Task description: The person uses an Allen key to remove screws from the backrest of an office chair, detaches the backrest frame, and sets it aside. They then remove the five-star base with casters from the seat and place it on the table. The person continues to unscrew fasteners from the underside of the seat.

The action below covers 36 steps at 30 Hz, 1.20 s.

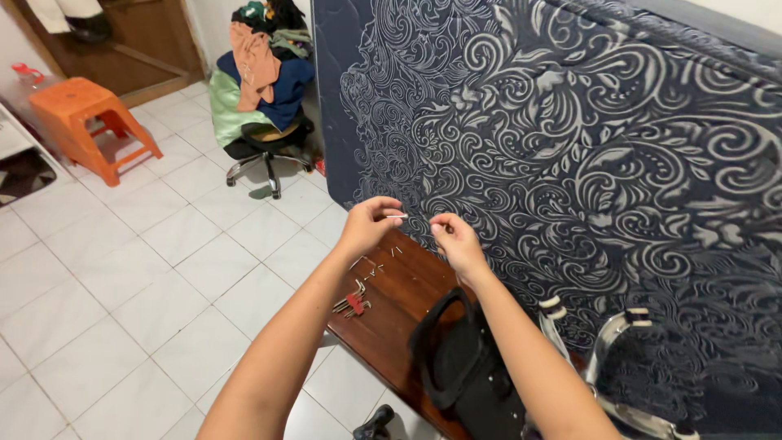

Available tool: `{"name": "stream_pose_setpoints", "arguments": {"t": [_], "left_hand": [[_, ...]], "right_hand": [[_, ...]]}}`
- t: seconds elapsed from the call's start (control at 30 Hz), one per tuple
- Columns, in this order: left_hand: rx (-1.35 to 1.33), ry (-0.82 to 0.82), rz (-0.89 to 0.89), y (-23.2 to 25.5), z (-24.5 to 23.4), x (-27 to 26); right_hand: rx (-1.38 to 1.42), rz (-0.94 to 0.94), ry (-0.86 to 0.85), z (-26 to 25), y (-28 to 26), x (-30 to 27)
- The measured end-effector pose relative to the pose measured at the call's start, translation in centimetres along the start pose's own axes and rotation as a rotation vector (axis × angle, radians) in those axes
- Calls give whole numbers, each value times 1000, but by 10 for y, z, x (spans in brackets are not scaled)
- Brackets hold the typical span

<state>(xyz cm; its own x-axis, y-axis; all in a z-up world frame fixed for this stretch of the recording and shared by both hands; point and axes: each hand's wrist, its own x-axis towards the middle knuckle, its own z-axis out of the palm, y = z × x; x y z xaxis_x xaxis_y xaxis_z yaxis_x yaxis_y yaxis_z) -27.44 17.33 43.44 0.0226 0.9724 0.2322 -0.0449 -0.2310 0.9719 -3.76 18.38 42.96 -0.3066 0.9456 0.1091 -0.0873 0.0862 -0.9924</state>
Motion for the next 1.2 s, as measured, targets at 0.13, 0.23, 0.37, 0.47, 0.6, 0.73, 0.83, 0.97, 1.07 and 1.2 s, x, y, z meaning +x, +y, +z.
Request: {"name": "stream_pose_setpoints", "arguments": {"t": [0.13, 0.23, 0.37, 0.47, 0.6, 0.73, 0.83, 0.97, 1.07, 1.2], "left_hand": [[-14, -48, -47, -31, 16, 46], [34, -64, -147, -61, 21, 70], [128, -148, -177, -108, 18, 116], [126, -211, -187, -151, 13, 143], [237, -327, -274, -217, -7, 182], [243, -338, -421, -306, -29, 201], [330, -342, -473, -382, -43, 199], [388, -342, -581, -486, -51, 181], [571, -328, -450, -557, -54, 166], [532, -163, -478, -630, -49, 143]], "right_hand": [[-105, 11, 2, -5, 23, 48], [-138, -37, -17, -14, 47, 73], [-153, 40, 50, -26, 87, 110], [-173, 75, 120, -35, 125, 136], [-245, 172, 252, -49, 188, 164], [-353, 270, 423, -64, 269, 181], [-343, 358, 495, -71, 335, 191], [-600, 469, 575, -77, 433, 199], [-616, 525, 599, -80, 506, 207], [-675, 501, 588, -84, 589, 218]]}}
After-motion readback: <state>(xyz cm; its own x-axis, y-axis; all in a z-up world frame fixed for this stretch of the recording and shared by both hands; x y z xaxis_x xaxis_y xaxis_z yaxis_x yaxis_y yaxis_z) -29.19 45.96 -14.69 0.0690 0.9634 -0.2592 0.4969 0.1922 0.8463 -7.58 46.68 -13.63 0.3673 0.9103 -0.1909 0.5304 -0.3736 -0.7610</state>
